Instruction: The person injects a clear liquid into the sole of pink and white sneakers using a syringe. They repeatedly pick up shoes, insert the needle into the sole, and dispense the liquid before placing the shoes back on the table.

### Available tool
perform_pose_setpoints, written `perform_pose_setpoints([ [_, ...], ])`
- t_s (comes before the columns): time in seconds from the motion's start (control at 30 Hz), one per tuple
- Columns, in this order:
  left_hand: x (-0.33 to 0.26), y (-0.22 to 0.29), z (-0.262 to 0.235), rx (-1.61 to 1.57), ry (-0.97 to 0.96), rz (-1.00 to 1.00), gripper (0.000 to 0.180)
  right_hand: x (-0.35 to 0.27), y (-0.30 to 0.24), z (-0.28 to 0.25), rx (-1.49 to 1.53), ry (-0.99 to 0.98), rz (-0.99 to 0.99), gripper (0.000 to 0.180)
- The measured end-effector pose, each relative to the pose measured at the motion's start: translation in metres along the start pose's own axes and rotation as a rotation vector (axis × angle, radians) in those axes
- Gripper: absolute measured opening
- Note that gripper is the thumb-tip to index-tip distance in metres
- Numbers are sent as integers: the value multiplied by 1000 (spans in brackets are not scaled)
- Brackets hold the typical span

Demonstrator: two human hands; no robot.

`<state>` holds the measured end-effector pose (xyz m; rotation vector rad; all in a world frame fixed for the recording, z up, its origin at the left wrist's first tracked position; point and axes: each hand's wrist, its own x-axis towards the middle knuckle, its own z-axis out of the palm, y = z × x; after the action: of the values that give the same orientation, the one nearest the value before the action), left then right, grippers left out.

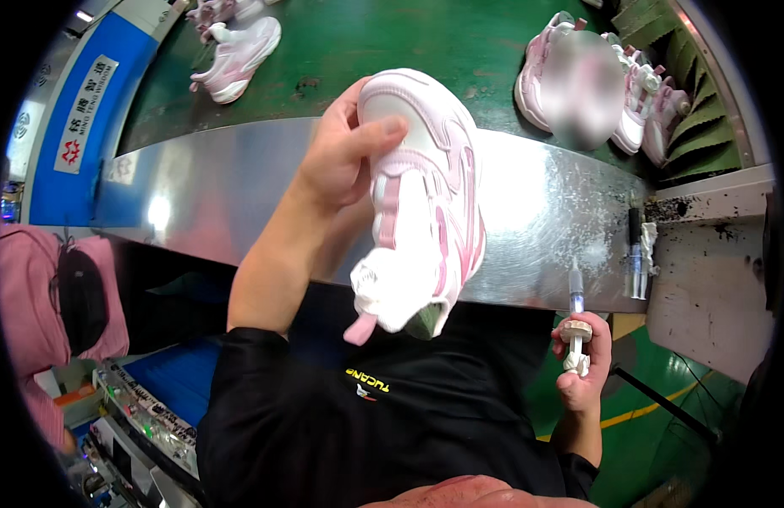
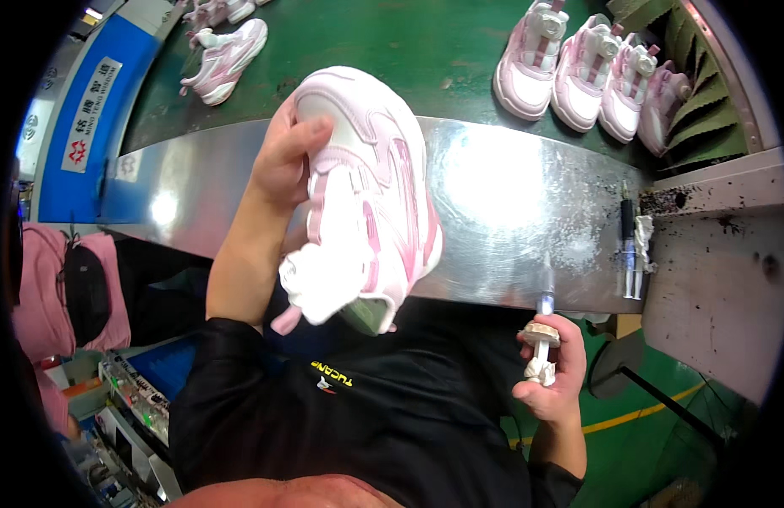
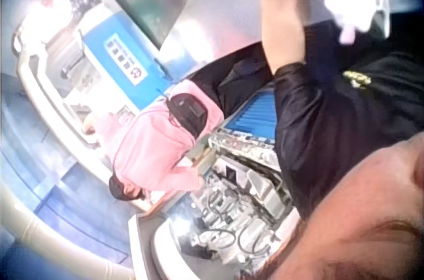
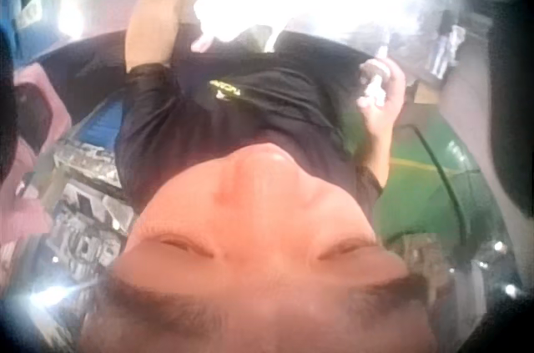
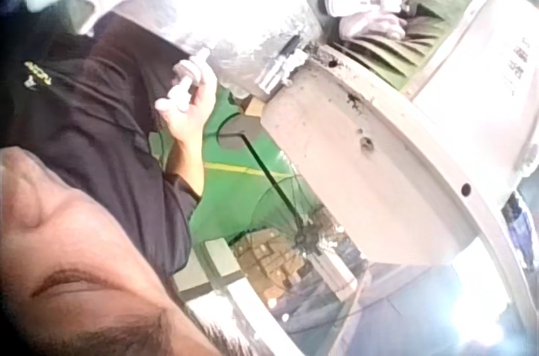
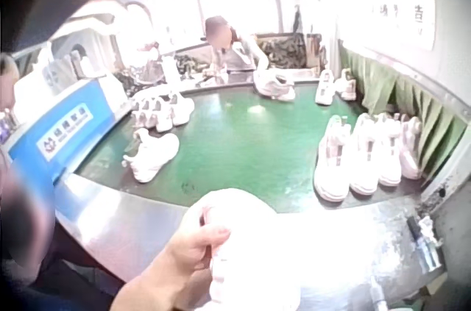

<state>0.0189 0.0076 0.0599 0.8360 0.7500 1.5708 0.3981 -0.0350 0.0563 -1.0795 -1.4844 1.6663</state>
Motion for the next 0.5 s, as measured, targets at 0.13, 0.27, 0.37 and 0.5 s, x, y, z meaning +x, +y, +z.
perform_pose_setpoints([
  [0.13, -1, -23, 0, -212, 5, -7, 46, 27, -24, 9, 142, -187, -183, 97],
  [0.27, -12, -22, -7, -239, -48, 2, 50, 64, -45, 34, 305, -404, -415, 88],
  [0.37, -24, -18, -3, -229, -12, 28, 60, 85, -59, 54, 378, -516, -493, 81],
  [0.5, -29, -14, -3, -111, -52, 38, 71, 99, -78, 75, 473, -597, -437, 74],
])
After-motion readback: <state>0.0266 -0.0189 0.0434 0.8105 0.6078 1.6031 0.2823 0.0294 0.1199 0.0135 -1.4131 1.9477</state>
